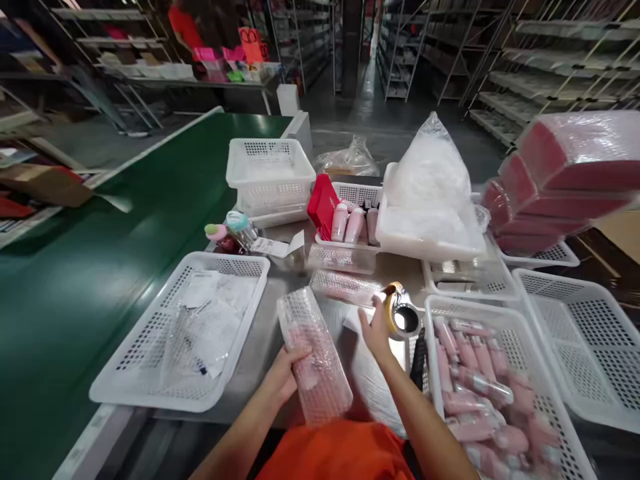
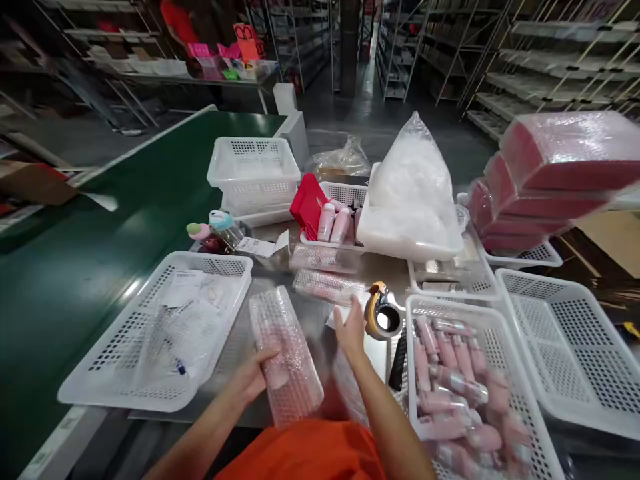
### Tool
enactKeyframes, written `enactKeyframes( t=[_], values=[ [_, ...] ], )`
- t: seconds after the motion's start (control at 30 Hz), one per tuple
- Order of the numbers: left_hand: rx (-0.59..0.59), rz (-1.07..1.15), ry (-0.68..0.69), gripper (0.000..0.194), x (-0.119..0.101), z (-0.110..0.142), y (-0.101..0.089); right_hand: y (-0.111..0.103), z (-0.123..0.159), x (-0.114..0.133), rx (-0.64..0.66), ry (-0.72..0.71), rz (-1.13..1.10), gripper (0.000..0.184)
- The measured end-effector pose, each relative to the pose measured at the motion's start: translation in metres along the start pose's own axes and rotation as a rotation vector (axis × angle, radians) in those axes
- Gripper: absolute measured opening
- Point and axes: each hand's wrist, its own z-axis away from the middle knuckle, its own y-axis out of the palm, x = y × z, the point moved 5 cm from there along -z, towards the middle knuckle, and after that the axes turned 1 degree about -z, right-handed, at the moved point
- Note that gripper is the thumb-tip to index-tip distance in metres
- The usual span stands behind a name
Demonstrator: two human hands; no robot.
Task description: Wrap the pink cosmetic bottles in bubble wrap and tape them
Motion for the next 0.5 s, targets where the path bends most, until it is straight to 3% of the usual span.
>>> enactKeyframes(
  t=[0.1, 0.17, 0.37, 0.5],
  values=[
    [0.036, -0.052, 0.024, 0.04, 0.008, -0.007, 0.018, 0.04, 0.032, 0.034, 0.611, 0.017, -0.561, 0.063],
    [0.046, -0.058, 0.021, 0.044, 0.014, -0.012, 0.026, 0.048, 0.049, 0.041, 0.782, 0.133, -0.768, 0.066],
    [0.043, -0.064, 0.043, 0.053, 0.032, -0.033, 0.031, 0.047, 0.051, 0.015, 0.756, 0.367, -0.942, 0.073],
    [0.002, -0.007, 0.022, 0.051, 0.04, -0.053, 0.038, 0.04, 0.035, 0.009, 0.705, 0.355, -0.783, 0.073]
  ],
)
